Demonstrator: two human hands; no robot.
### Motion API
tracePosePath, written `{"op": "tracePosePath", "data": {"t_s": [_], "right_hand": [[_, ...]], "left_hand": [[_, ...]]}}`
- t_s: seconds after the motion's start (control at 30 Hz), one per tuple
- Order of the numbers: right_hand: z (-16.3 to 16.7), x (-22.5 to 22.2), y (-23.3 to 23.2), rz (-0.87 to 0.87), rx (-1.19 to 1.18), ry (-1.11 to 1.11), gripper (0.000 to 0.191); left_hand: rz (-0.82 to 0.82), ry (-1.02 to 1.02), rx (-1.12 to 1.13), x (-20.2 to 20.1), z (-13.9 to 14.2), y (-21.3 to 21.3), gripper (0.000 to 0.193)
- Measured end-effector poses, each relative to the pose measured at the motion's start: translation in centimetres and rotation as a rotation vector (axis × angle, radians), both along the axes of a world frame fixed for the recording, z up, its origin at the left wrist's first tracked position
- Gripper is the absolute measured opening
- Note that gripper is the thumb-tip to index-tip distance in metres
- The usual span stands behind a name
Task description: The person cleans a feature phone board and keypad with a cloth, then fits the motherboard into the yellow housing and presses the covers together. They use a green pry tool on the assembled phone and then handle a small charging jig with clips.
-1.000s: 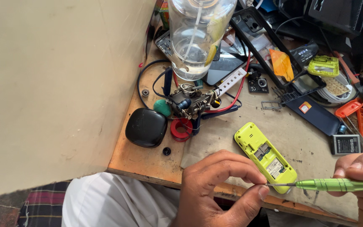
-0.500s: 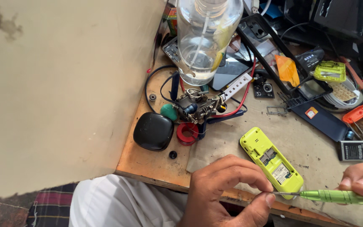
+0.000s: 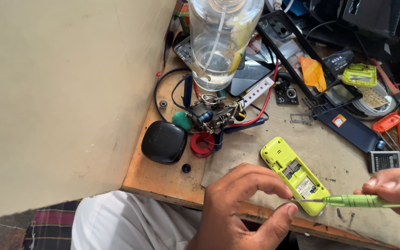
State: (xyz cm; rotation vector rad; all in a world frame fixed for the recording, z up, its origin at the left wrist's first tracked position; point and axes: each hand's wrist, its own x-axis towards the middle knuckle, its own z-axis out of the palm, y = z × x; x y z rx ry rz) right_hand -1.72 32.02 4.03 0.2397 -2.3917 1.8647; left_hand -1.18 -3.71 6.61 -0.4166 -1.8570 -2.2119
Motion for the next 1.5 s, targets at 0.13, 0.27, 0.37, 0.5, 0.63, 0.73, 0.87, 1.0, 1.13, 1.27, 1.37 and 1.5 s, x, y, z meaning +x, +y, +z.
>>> {"op": "tracePosePath", "data": {"t_s": [0.13, 0.27, 0.37, 0.5, 0.63, 0.73, 0.87, 1.0, 1.13, 1.27, 1.37, 1.5], "right_hand": [[1.2, -0.4, -2.7, 0.019, -0.031, 0.074, 0.02], [3.0, -1.3, -7.2, -0.026, 0.097, 0.172, 0.015], [3.9, -1.2, -10.2, -0.117, 0.182, 0.166, 0.027], [4.1, -0.4, -11.2, -0.095, 0.093, 0.154, 0.046], [3.1, -0.1, -9.5, -0.14, 0.177, 0.13, 0.04], [1.8, 0.7, -7.4, -0.135, 0.212, 0.097, 0.037], [-0.9, 1.2, -5.2, -0.156, 0.181, 0.124, 0.044], [-1.6, -1.1, -3.6, -0.098, 0.142, 0.115, 0.042], [-0.7, -5.7, -5.2, -0.029, 0.237, 0.139, 0.039], [2.9, -7.7, -8.9, -0.065, 0.454, 0.133, 0.034], [5.1, -8.7, -12.3, -0.005, 0.246, 0.123, 0.04], [7.1, -9.9, -15.3, 0.046, 0.084, 0.109, 0.042]], "left_hand": [[-0.003, -0.045, -0.004, 0.0, -0.5, 0.1, 0.021], [0.086, -0.101, -0.04, -0.1, -0.9, 0.4, 0.025], [0.179, -0.083, -0.083, -0.3, -0.9, 0.6, 0.027], [0.196, -0.083, -0.047, -0.3, -0.5, 0.2, 0.027], [0.158, 0.082, -0.343, 0.2, -0.3, -1.0, 0.027], [0.125, 0.225, -0.629, 0.4, -0.7, -1.2, 0.031], [0.07, 0.321, -0.797, 0.2, -1.7, -0.9, 0.024], [0.05, 0.353, -0.789, 0.0, -2.4, -0.8, 0.015], [0.07, 0.366, -0.844, -0.2, -3.0, -0.6, 0.008], [0.097, 0.387, -0.902, -0.5, -3.7, -0.1, 0.009], [0.104, 0.407, -0.941, -0.4, -4.1, 0.0, 0.01], [0.082, 0.423, -0.961, -0.3, -4.4, -0.4, 0.01]]}}
